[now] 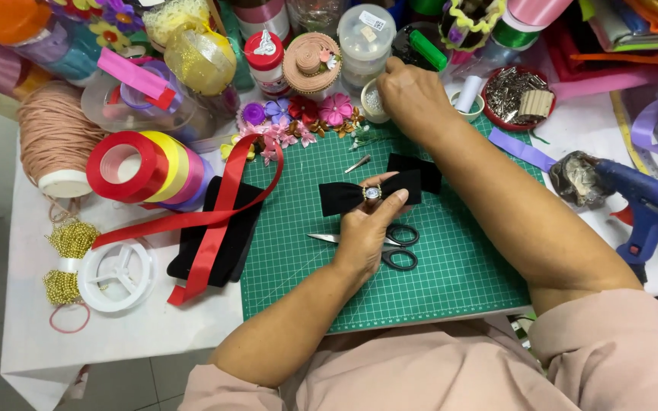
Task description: Assembling a decorative ribbon bow by sealing edges with a lighter and using a hot glue gun to attach components.
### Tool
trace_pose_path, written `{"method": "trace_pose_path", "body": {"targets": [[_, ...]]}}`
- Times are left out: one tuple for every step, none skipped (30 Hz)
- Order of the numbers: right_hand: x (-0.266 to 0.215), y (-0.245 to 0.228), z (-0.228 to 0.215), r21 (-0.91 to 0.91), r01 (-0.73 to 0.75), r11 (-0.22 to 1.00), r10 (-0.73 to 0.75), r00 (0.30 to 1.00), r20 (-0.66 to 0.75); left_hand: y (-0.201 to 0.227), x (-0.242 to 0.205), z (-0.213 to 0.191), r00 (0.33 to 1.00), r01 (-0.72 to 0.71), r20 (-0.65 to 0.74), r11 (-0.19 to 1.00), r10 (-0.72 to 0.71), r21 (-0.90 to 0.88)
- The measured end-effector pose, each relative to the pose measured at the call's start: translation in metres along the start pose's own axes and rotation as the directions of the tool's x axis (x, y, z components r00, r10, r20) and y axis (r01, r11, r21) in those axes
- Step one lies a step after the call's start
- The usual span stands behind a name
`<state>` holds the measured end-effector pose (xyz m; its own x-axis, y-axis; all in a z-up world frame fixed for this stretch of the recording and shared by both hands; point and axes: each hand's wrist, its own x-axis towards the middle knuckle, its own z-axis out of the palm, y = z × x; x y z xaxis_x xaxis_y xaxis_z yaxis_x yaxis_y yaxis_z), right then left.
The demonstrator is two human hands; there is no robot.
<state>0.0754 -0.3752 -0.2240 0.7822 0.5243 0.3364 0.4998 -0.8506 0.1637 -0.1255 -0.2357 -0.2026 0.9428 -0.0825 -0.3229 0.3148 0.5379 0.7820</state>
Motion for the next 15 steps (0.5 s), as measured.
{"method": "trace_pose_path", "body": {"targets": [[0.001,0.001,0.002,0.000,-0.002,1.000,0.002,1.000,0.001,0.001,0.000,0.000,1.000,0.002,0.001,1.000,-0.002,0.001],[0.002,0.001,0.004,-0.001,-0.009,1.000,0.009,1.000,0.007,0.002,0.000,0.000,1.000,0.029,0.000,1.000,-0.029,0.001],[0.003,0.002,0.005,-0.003,-0.016,1.000,0.016,1.000,0.012,0.003,0.000,0.000,0.998,0.056,0.000,0.998,-0.056,0.002],[0.004,0.004,0.009,-0.003,-0.018,1.000,0.018,1.000,0.012,-0.001,0.002,-0.001,0.998,0.057,0.000,0.998,-0.057,0.003],[0.004,0.006,0.012,0.019,-0.018,1.000,0.018,1.000,0.003,-0.006,0.004,-0.002,0.997,0.076,0.000,0.996,-0.076,-0.048],[0.004,0.008,0.016,0.041,-0.018,0.999,0.018,1.000,-0.006,-0.011,0.006,-0.003,0.995,0.095,0.001,0.991,-0.095,-0.099],[0.001,0.008,0.007,0.040,-0.021,0.999,0.021,1.000,-0.007,-0.013,0.005,-0.003,0.995,0.096,0.003,0.991,-0.096,-0.097],[-0.003,0.007,-0.003,0.080,-0.044,0.996,0.049,0.997,-0.064,-0.015,0.004,-0.004,0.992,0.129,0.020,0.987,-0.128,-0.093],[-0.007,0.005,-0.012,0.120,-0.062,0.991,0.077,0.990,-0.120,-0.018,0.002,-0.004,0.987,0.161,0.036,0.983,-0.158,-0.091],[-0.014,0.002,-0.028,0.119,-0.062,0.991,0.077,0.990,-0.120,-0.017,0.000,-0.003,0.987,0.160,0.037,0.983,-0.157,-0.091],[-0.022,-0.001,-0.044,0.394,-0.082,0.915,0.132,0.986,-0.100,-0.016,-0.003,-0.001,0.977,0.212,0.050,0.972,-0.208,-0.099],[-0.030,-0.005,-0.060,0.638,-0.097,0.764,0.180,0.981,-0.066,-0.016,-0.007,0.001,0.964,0.263,0.064,0.959,-0.257,-0.105],[-0.041,-0.007,-0.064,0.636,-0.100,0.765,0.183,0.981,-0.066,-0.022,-0.008,-0.003,0.963,0.265,0.067,0.958,-0.260,-0.104],[-0.052,-0.010,-0.068,0.800,-0.095,0.593,0.239,0.969,-0.062,-0.028,-0.010,-0.006,0.940,0.334,0.123,0.935,-0.320,-0.121],[-0.062,-0.013,-0.071,0.918,-0.074,0.389,0.290,0.956,-0.045,-0.034,-0.011,-0.010,0.909,0.401,0.179,0.906,-0.376,-0.135]]}}
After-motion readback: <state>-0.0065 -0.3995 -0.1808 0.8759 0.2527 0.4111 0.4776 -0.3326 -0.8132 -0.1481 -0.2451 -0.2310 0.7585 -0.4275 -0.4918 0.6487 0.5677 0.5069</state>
